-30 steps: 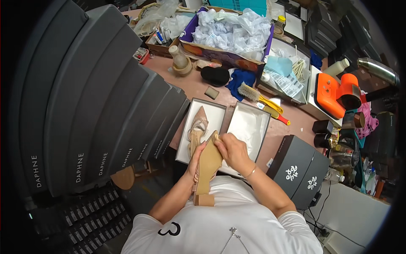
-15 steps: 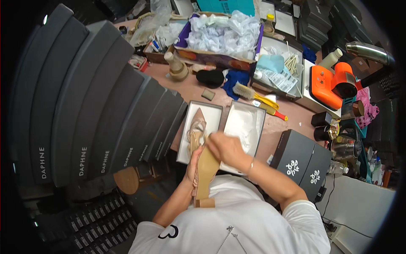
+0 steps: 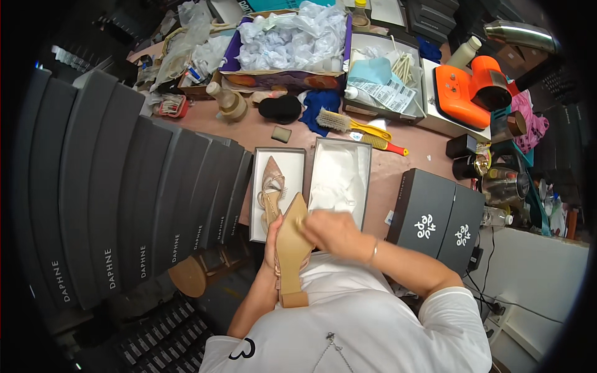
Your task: Packing shoes into boxes, including adding inserts, wrapping in tissue paper, and cleaning them with a brush.
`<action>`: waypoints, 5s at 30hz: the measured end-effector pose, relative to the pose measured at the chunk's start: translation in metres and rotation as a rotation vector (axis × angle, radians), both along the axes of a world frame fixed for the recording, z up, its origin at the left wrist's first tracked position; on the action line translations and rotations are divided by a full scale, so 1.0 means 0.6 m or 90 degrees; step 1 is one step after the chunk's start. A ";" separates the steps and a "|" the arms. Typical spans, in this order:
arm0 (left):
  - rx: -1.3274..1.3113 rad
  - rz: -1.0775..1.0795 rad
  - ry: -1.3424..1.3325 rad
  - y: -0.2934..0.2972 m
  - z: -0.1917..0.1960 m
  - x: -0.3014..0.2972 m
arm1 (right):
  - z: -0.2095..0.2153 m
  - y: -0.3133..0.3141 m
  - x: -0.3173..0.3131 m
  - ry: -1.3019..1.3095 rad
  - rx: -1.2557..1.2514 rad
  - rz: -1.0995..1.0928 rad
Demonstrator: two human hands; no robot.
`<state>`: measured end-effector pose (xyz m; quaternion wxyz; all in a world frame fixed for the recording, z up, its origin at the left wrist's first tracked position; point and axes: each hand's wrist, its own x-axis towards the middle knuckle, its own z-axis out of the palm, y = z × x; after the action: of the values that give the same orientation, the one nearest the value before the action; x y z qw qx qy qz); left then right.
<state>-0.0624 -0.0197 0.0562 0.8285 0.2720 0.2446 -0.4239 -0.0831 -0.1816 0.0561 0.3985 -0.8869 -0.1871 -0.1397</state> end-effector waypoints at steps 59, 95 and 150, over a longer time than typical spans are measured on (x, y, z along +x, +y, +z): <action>-0.180 -0.029 -0.059 0.005 -0.021 0.012 | 0.047 0.006 0.011 -0.001 -0.041 0.068; -0.051 0.037 -0.155 0.000 -0.037 0.096 | -0.056 -0.097 0.052 0.651 1.325 0.064; -0.046 -0.210 -0.192 0.048 -0.027 -0.048 | -0.033 -0.061 0.172 0.323 0.506 -0.097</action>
<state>-0.0910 0.0091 0.0399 0.7845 0.3387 0.0549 -0.5165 0.0202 -0.2181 0.0361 0.7287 -0.6830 0.0501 -0.0082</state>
